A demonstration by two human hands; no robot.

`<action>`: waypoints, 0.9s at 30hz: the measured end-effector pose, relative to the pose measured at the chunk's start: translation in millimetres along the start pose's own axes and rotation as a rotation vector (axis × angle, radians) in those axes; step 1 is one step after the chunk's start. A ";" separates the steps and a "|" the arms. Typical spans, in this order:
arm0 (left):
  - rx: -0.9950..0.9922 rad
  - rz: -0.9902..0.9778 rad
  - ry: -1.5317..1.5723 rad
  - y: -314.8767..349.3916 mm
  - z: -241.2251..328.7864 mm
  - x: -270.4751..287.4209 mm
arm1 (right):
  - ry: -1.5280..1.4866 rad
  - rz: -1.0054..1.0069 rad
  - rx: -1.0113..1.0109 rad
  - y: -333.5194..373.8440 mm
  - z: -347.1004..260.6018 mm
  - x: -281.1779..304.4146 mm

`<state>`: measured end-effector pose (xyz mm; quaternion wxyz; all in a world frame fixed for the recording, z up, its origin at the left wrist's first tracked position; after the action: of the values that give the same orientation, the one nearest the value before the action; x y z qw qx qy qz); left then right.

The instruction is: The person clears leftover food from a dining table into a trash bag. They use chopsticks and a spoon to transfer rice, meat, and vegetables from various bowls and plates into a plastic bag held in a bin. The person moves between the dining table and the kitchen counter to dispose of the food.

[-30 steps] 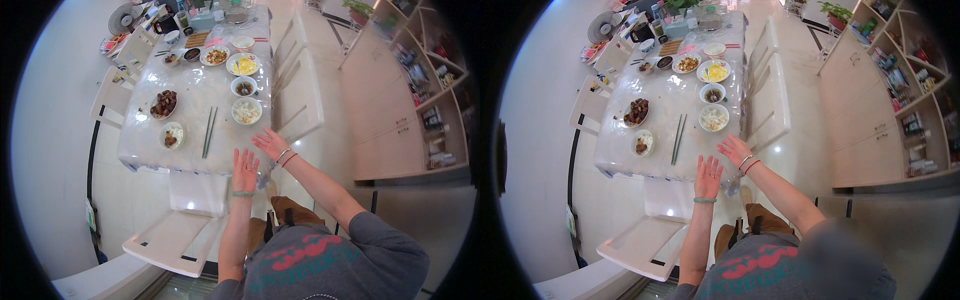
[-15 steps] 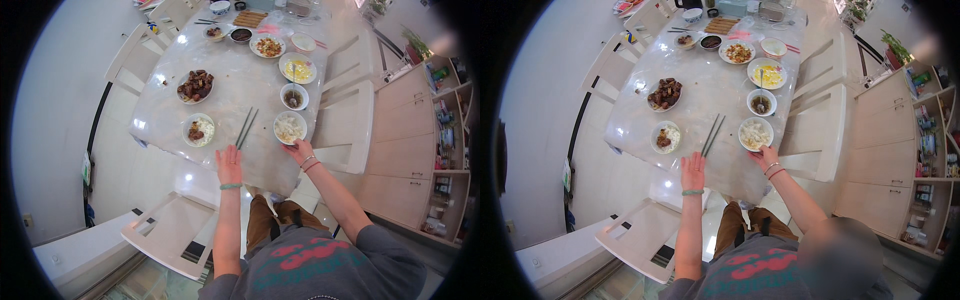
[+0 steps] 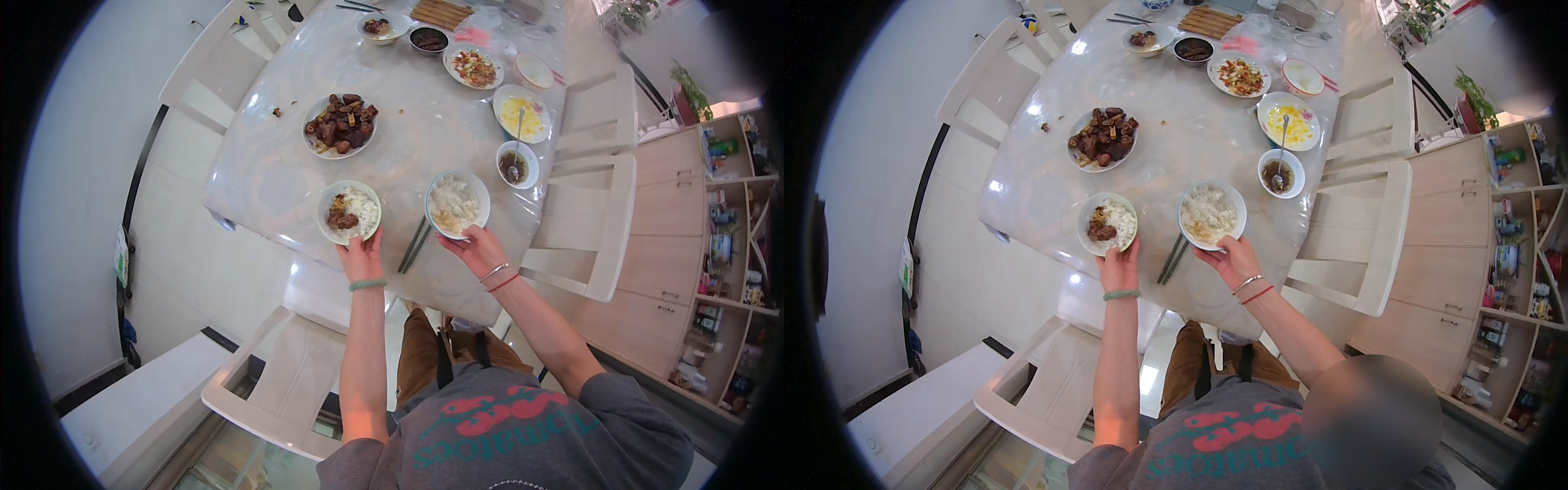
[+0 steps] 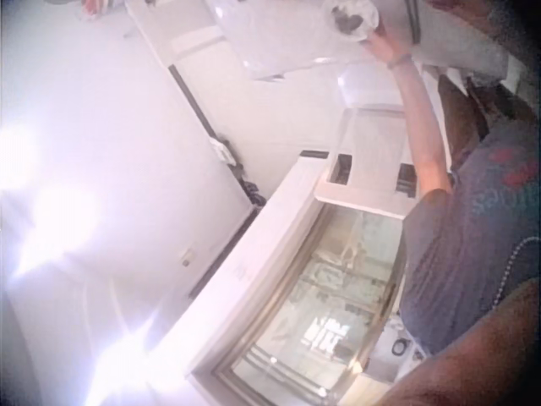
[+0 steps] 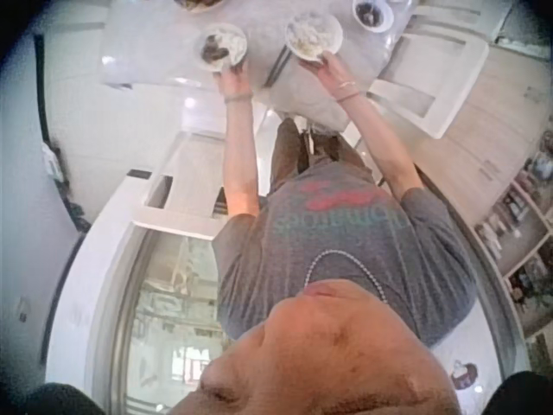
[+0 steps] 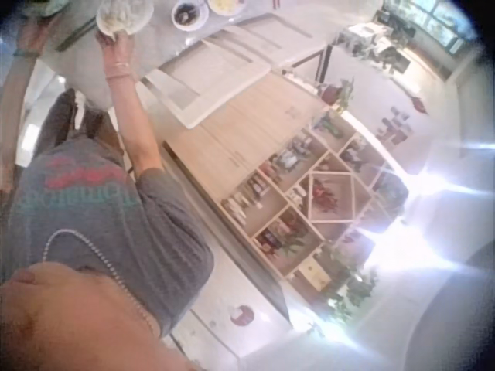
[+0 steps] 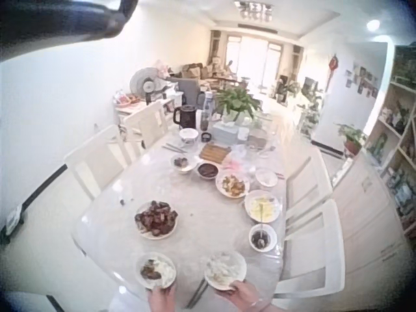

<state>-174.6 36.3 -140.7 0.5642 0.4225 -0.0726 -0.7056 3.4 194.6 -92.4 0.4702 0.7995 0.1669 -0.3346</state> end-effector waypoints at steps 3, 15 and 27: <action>-0.003 0.044 -0.025 13.2 5.5 -0.8 | 0.015 -0.069 -0.027 -8.7 12.1 -12.4; -0.095 0.150 0.150 153.2 10.3 32.3 | 0.132 -0.193 -0.181 53.0 55.8 -35.0; -0.263 0.212 0.353 298.9 -27.0 43.9 | 0.304 -0.310 -0.284 153.9 49.3 -1.6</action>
<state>63.2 -96.7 -7.3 0.6892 0.4520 0.0757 -0.5613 73.1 74.8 -9.3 0.4902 0.7314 0.4015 -0.2522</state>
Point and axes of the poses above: each hand's wrist, its own y-axis away from the middle knuckle, its own x-axis out of the back of the hand, z = x × y, the point moved 7 cm from there along -y, towards the middle knuckle, and after that the axes turned 12 degrees about -y, right-handed, at the moved point
